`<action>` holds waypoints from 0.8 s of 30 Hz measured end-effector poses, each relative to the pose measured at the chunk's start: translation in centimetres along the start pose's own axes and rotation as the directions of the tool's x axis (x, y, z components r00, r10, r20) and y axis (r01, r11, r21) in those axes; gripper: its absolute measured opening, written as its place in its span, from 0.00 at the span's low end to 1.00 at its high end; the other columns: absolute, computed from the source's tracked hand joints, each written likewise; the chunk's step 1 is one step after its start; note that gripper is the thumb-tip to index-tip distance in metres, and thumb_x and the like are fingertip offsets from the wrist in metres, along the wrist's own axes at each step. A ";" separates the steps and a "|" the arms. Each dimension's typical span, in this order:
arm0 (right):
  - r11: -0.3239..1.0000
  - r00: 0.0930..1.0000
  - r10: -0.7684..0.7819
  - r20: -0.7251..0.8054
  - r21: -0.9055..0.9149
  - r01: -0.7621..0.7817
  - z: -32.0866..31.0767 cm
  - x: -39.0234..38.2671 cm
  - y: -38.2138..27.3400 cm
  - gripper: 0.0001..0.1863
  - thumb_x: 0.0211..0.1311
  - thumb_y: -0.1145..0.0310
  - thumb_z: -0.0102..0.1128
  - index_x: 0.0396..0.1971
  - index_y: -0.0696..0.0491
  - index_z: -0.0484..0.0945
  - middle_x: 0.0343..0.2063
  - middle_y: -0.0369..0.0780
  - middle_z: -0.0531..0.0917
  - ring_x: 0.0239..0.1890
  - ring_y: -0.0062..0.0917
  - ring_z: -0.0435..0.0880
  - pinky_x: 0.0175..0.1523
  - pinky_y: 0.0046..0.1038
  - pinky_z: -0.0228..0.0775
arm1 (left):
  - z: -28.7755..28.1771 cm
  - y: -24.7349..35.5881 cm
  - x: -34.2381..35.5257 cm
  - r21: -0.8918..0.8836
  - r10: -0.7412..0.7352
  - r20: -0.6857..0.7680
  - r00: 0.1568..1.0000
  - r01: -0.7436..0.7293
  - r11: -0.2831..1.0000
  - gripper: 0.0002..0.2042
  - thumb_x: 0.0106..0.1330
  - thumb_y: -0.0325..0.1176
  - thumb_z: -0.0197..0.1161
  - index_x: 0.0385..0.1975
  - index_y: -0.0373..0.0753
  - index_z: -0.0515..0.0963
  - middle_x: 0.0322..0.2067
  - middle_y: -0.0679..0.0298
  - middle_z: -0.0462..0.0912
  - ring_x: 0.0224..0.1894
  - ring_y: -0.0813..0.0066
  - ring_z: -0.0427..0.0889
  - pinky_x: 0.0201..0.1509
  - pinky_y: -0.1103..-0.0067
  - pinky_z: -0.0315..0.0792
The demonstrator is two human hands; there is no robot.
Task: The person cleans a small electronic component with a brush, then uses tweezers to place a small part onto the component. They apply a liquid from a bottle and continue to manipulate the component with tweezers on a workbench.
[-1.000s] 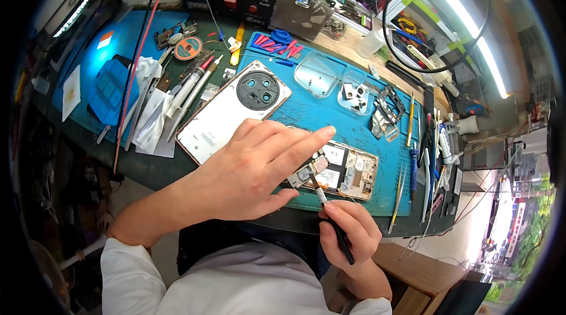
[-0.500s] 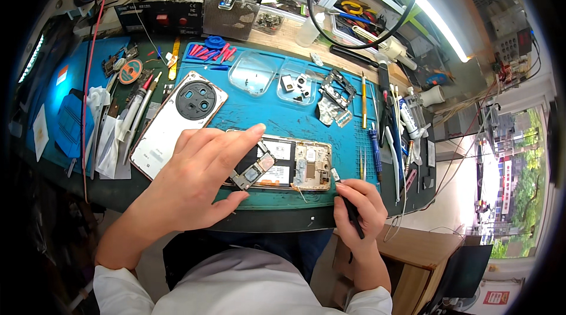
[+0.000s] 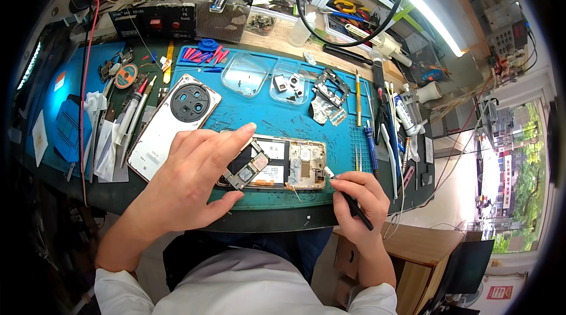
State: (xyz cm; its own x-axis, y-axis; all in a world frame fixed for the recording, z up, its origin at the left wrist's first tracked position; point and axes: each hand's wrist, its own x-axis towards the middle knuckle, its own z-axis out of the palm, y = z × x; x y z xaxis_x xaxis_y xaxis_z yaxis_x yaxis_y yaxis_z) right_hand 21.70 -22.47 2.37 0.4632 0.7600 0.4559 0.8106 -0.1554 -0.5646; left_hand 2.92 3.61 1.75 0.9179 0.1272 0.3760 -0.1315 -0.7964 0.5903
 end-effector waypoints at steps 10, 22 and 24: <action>0.993 0.998 0.062 -0.029 0.105 -0.058 -1.1 -0.1 0.3 0.12 0.55 0.85 0.66 0.40 0.59 0.87 0.39 0.44 0.87 0.36 0.29 0.87 0.41 0.25 0.79 | -0.2 0.1 0.0 0.019 -0.019 0.026 0.999 0.019 1.000 0.49 0.46 0.25 0.79 0.74 0.34 0.63 0.61 0.58 0.79 0.59 0.55 0.75 0.66 0.65 0.66; 0.764 0.990 -0.138 0.030 -0.633 0.126 -7.6 1.1 6.2 0.21 0.57 0.85 0.63 0.51 0.53 0.86 0.38 0.41 0.86 0.42 0.35 0.86 0.45 0.34 0.77 | -1.6 0.6 1.3 -0.002 -0.046 0.176 0.983 0.047 0.999 0.53 0.43 0.30 0.84 0.74 0.36 0.63 0.60 0.56 0.79 0.65 0.52 0.72 0.70 0.62 0.66; 0.825 0.992 -0.100 -0.079 -0.563 0.039 -7.2 0.4 5.0 0.21 0.58 0.84 0.63 0.51 0.53 0.86 0.38 0.41 0.86 0.42 0.35 0.86 0.44 0.34 0.78 | -2.1 0.3 1.8 0.004 -0.037 0.228 0.973 0.037 0.999 0.52 0.44 0.31 0.84 0.75 0.37 0.63 0.60 0.56 0.78 0.66 0.51 0.72 0.71 0.62 0.66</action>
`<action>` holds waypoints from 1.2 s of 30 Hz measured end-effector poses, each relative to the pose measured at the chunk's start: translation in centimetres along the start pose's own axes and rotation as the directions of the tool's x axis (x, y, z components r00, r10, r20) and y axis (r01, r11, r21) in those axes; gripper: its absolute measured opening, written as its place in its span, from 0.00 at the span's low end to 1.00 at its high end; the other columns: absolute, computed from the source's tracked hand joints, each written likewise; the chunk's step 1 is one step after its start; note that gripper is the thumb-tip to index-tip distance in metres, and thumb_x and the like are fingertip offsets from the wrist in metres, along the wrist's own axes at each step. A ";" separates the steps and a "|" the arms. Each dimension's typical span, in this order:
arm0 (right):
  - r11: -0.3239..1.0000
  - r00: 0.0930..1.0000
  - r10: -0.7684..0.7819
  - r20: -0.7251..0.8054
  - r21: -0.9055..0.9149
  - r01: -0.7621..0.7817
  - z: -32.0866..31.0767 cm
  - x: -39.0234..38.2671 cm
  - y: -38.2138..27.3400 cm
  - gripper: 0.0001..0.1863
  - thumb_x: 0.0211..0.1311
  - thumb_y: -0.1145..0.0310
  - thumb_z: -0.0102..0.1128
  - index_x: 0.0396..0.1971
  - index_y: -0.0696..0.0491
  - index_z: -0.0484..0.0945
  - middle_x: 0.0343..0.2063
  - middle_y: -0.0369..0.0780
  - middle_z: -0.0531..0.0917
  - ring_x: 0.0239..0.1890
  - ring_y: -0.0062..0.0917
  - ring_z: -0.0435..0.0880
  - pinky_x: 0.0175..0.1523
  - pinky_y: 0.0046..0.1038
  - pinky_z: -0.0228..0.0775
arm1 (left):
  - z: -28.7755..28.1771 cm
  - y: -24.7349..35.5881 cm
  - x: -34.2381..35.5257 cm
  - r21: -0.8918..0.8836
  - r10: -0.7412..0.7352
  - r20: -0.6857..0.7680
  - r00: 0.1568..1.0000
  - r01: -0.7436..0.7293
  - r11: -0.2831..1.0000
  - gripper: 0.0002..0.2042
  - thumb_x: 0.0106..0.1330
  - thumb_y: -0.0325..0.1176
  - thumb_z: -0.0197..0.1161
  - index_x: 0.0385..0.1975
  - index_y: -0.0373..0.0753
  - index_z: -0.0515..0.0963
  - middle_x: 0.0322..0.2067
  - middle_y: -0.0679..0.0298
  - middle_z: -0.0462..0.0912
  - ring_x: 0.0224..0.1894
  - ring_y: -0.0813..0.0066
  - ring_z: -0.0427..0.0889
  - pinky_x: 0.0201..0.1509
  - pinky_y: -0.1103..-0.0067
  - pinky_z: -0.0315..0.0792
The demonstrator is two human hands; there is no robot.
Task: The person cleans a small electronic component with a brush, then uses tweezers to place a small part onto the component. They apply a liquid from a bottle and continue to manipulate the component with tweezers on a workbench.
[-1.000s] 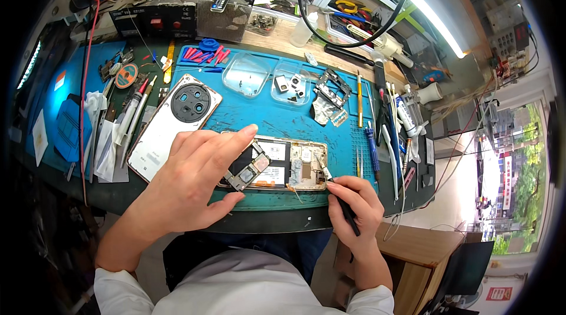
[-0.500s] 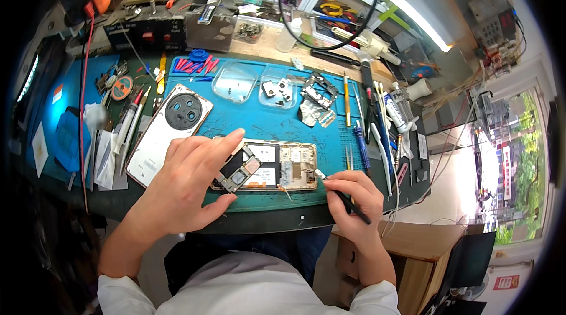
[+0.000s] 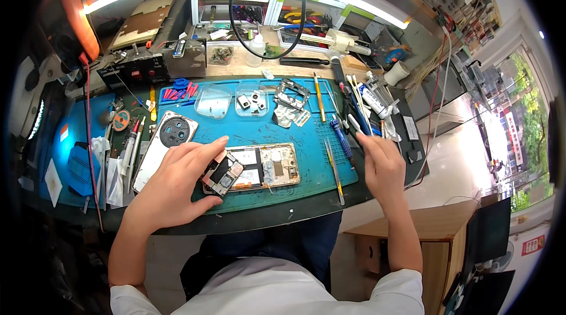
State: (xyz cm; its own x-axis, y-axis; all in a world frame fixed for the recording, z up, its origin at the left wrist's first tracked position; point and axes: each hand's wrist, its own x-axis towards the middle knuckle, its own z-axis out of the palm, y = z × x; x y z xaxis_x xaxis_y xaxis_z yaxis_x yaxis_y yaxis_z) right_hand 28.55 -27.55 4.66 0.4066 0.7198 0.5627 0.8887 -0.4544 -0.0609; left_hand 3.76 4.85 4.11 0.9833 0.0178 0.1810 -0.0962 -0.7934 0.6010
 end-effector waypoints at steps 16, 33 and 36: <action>0.836 0.737 -0.518 0.434 0.439 0.330 5.9 7.4 -11.4 0.49 0.51 0.49 0.80 0.69 0.60 0.69 0.61 0.47 0.78 0.63 0.42 0.77 0.70 0.41 0.65 | -2.9 0.4 -2.8 0.070 -0.102 -0.088 0.991 0.108 0.992 0.38 0.42 0.38 0.87 0.56 0.36 0.77 0.55 0.55 0.72 0.60 0.54 0.71 0.67 0.66 0.67; 0.877 0.779 -0.479 0.405 0.250 0.410 5.1 7.9 -12.1 0.40 0.46 0.53 0.72 0.54 0.69 0.77 0.38 0.47 0.79 0.42 0.37 0.82 0.44 0.33 0.78 | -3.7 -0.7 -3.9 0.181 -0.038 -0.228 0.973 0.080 0.980 0.40 0.43 0.39 0.87 0.59 0.38 0.76 0.55 0.55 0.76 0.60 0.53 0.73 0.67 0.62 0.68; 0.912 0.838 -0.403 0.367 0.232 0.337 3.7 7.9 -9.7 0.43 0.48 0.53 0.70 0.59 0.71 0.75 0.38 0.48 0.79 0.43 0.38 0.82 0.47 0.35 0.80 | -3.8 -0.4 -4.0 0.157 -0.056 -0.179 0.982 0.085 0.984 0.40 0.42 0.36 0.86 0.60 0.37 0.76 0.58 0.54 0.75 0.61 0.52 0.73 0.69 0.63 0.66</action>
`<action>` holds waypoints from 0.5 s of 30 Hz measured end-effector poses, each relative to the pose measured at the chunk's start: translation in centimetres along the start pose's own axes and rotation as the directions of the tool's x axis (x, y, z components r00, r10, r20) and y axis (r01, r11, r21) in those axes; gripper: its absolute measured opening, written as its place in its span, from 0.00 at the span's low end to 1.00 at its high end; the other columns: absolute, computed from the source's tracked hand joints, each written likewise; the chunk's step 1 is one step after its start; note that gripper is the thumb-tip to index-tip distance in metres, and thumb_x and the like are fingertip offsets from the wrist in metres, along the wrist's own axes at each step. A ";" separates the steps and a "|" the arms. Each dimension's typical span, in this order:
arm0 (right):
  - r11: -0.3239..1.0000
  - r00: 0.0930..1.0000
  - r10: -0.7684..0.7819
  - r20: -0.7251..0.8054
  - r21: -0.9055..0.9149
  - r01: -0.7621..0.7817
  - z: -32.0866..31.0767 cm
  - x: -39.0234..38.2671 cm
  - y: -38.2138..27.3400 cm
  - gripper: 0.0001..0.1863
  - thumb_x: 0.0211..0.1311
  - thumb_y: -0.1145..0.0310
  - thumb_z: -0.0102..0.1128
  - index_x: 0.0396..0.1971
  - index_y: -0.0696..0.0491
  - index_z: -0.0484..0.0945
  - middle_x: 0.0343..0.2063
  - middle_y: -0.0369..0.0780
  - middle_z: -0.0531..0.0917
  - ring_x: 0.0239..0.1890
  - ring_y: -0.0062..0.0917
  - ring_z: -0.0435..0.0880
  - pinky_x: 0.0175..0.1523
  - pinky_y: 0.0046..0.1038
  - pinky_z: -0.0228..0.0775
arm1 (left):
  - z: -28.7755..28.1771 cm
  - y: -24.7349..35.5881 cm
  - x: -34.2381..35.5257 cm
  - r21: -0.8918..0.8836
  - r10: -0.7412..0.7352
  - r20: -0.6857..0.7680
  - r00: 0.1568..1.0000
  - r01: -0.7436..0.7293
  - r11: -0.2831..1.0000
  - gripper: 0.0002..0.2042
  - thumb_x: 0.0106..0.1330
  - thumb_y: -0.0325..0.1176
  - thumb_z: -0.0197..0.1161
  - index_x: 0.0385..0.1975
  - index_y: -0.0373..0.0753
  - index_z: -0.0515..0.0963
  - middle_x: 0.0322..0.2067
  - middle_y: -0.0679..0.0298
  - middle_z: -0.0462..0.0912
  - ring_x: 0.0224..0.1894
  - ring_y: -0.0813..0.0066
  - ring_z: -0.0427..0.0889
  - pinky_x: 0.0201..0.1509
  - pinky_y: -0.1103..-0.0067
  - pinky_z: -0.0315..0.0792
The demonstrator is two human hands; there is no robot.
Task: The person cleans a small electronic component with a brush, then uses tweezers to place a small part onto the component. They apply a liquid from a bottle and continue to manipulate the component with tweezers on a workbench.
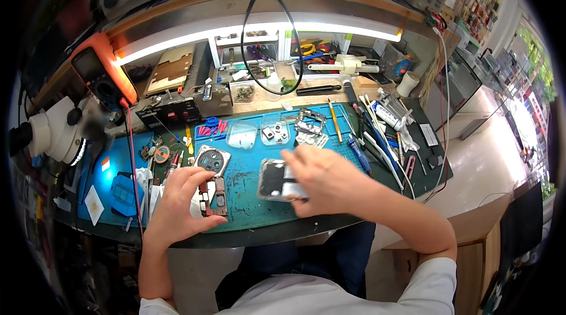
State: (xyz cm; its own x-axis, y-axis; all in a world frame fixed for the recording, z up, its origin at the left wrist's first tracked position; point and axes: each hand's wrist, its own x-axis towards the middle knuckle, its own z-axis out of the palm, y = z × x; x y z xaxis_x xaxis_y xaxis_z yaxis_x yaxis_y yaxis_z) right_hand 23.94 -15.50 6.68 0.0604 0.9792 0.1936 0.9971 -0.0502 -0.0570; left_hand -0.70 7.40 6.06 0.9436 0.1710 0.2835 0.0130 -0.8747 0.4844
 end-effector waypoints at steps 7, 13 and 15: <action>0.857 0.862 0.506 0.008 -0.114 -0.502 -4.4 -0.5 9.3 0.47 0.51 0.48 0.70 0.65 0.66 0.71 0.47 0.54 0.80 0.50 0.45 0.84 0.57 0.39 0.79 | 3.0 2.3 1.2 -0.053 0.119 0.080 0.990 -0.115 0.992 0.36 0.52 0.47 0.83 0.58 0.34 0.77 0.54 0.54 0.75 0.56 0.53 0.75 0.63 0.65 0.71; 0.747 0.744 0.662 0.089 -0.166 -0.644 -3.2 3.9 13.5 0.48 0.49 0.44 0.69 0.63 0.66 0.71 0.50 0.56 0.79 0.54 0.47 0.82 0.62 0.40 0.76 | 5.9 2.9 2.2 0.008 0.144 -0.015 0.990 -0.144 0.990 0.39 0.52 0.49 0.82 0.60 0.33 0.77 0.52 0.56 0.76 0.54 0.55 0.77 0.60 0.64 0.73; 0.760 0.754 0.648 0.109 -0.152 -0.632 -2.7 5.2 13.5 0.47 0.49 0.43 0.68 0.61 0.65 0.71 0.51 0.57 0.78 0.55 0.48 0.81 0.62 0.40 0.75 | 6.4 2.7 2.0 0.029 0.146 -0.057 0.988 -0.145 0.989 0.40 0.52 0.49 0.82 0.62 0.33 0.76 0.52 0.56 0.76 0.54 0.56 0.77 0.60 0.64 0.73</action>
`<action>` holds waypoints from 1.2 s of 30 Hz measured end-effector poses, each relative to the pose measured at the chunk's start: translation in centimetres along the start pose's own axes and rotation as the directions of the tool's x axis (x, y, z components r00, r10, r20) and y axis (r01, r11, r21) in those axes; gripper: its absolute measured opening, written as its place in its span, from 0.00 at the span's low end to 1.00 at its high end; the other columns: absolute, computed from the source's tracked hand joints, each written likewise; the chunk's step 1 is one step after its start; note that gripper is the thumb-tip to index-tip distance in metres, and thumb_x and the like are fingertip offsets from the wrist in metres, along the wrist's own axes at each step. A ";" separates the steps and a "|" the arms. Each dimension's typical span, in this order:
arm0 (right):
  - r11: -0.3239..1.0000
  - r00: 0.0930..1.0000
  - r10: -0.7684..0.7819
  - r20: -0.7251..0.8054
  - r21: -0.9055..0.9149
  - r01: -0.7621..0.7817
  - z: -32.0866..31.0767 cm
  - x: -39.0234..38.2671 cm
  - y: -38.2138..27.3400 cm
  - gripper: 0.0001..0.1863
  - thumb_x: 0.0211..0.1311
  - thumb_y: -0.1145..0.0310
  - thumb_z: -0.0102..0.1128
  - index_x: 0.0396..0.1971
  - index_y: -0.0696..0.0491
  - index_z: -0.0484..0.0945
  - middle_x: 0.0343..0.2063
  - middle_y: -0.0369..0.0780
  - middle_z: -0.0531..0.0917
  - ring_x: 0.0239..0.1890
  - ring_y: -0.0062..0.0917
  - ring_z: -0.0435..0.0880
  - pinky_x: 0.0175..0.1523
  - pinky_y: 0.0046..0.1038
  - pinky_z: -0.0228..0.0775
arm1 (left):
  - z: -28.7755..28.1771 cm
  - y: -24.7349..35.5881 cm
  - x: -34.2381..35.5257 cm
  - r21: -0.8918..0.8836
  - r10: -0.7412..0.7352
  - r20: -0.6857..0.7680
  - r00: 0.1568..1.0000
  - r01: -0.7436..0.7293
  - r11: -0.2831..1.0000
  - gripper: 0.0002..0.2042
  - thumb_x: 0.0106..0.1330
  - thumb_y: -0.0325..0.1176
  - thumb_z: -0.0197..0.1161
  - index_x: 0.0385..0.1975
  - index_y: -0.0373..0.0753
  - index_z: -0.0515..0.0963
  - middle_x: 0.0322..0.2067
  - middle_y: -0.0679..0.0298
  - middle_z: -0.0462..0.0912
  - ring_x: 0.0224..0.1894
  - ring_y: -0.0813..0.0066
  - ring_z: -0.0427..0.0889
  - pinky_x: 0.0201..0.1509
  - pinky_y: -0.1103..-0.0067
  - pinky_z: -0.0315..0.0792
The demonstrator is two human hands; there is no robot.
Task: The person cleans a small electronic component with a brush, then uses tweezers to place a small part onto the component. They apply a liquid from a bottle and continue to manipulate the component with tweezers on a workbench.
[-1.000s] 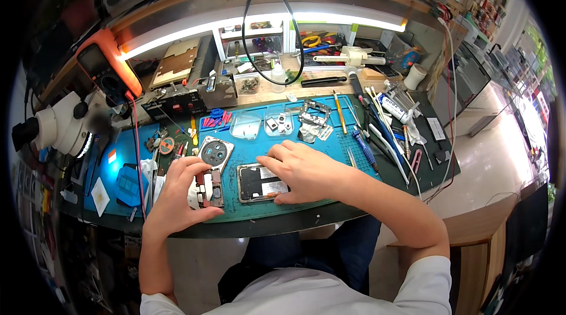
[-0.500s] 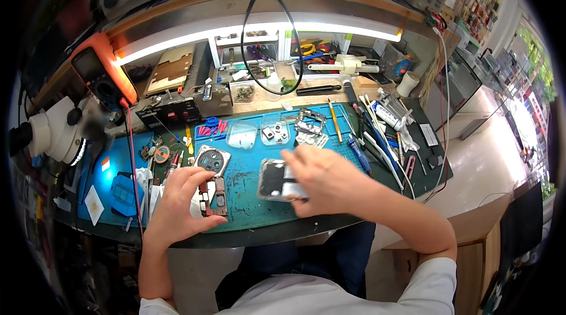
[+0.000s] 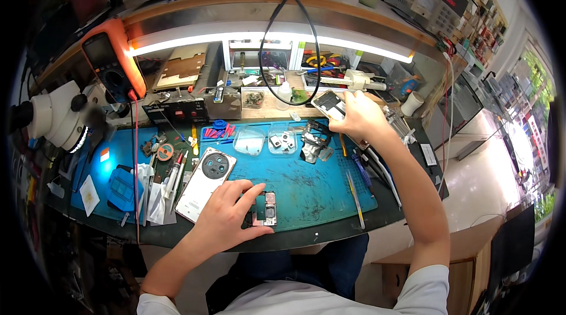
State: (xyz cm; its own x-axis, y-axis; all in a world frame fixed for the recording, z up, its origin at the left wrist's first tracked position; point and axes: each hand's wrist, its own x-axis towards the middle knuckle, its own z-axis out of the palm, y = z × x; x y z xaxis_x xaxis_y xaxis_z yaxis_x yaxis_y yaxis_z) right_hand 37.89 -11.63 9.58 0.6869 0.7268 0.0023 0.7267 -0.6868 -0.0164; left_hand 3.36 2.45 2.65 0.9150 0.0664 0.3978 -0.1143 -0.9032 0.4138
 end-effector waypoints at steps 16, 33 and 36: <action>0.785 0.786 -0.550 0.284 0.497 0.370 -4.8 -6.4 -8.7 0.39 0.56 0.50 0.72 0.61 0.63 0.77 0.45 0.47 0.83 0.47 0.32 0.85 0.50 0.33 0.80 | 1.4 -0.5 -0.2 0.033 0.011 -0.045 0.999 -0.010 0.999 0.41 0.53 0.52 0.79 0.64 0.35 0.74 0.52 0.58 0.79 0.53 0.58 0.78 0.60 0.65 0.73; 0.510 0.784 -0.550 -0.290 0.627 0.589 -3.0 17.7 -29.3 0.37 0.47 0.37 0.72 0.47 0.55 0.88 0.40 0.47 0.90 0.42 0.40 0.88 0.50 0.40 0.80 | 1.7 -0.6 -0.2 -0.103 -0.084 -0.081 0.993 0.075 0.992 0.45 0.54 0.47 0.79 0.70 0.32 0.67 0.53 0.56 0.76 0.56 0.58 0.74 0.63 0.67 0.71; 0.741 0.820 -0.538 -0.197 0.355 0.571 -2.4 21.0 -32.8 0.39 0.48 0.34 0.71 0.46 0.55 0.89 0.39 0.47 0.90 0.42 0.39 0.89 0.50 0.39 0.81 | 1.5 -0.8 -0.6 -0.094 -0.142 -0.065 0.988 0.135 0.986 0.45 0.54 0.45 0.80 0.70 0.33 0.67 0.54 0.57 0.77 0.57 0.59 0.74 0.63 0.68 0.70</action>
State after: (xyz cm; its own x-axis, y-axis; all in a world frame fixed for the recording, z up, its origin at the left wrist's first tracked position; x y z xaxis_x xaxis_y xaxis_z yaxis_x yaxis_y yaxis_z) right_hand 28.47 26.10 12.56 0.1744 0.9626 0.2076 0.9266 -0.0891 -0.3653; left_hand 3.47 2.45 0.87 0.8951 0.2208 0.3873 -0.0255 -0.8419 0.5390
